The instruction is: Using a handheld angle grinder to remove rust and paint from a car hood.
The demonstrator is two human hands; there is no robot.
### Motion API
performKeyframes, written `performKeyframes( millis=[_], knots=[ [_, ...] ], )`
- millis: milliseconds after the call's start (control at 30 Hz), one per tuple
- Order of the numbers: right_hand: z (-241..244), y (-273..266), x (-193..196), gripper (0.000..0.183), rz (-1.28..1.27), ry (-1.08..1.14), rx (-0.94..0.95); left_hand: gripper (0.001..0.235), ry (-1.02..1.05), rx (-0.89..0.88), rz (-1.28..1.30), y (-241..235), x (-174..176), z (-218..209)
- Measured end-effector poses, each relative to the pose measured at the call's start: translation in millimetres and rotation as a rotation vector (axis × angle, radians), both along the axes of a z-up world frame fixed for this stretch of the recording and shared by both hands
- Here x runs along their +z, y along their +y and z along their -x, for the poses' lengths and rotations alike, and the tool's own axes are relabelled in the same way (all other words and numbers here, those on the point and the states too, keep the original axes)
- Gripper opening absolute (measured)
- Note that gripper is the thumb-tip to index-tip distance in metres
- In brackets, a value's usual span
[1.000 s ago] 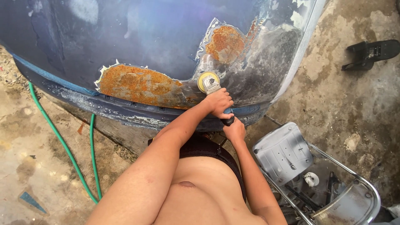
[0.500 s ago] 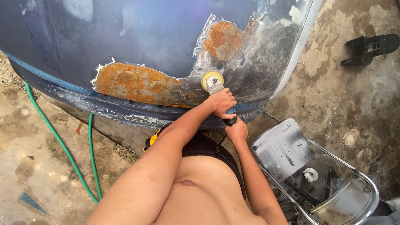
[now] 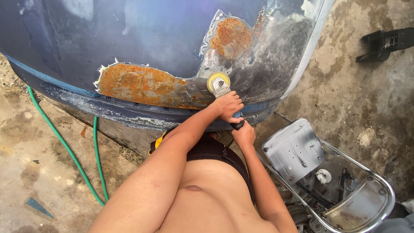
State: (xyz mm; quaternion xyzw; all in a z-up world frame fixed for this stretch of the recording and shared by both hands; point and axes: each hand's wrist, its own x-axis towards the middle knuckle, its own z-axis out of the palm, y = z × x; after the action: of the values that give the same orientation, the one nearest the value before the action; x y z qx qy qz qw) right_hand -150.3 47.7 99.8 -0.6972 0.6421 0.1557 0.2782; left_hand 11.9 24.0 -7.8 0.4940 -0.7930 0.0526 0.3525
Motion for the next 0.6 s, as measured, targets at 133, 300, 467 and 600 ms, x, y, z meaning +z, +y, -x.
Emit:
performKeyframes(
  millis=[133,300,467,600],
  knots=[
    [-2,-3,-2,0.034,0.0,-0.022,-0.005,0.058,-0.02,0.007,-0.015,2,5,-5],
    [-26,-1,-3,0.035,-0.05,-0.057,0.057,0.057,-0.051,0.055,-0.026,14,6,-33],
    [-18,-5,-7,0.033,-0.02,-0.033,0.093,0.057,-0.044,0.084,-0.034,17,8,-28],
    [-2,-3,-10,0.032,-0.008,-0.053,0.018,0.059,-0.026,0.0,-0.056,2,8,-11]
  ],
)
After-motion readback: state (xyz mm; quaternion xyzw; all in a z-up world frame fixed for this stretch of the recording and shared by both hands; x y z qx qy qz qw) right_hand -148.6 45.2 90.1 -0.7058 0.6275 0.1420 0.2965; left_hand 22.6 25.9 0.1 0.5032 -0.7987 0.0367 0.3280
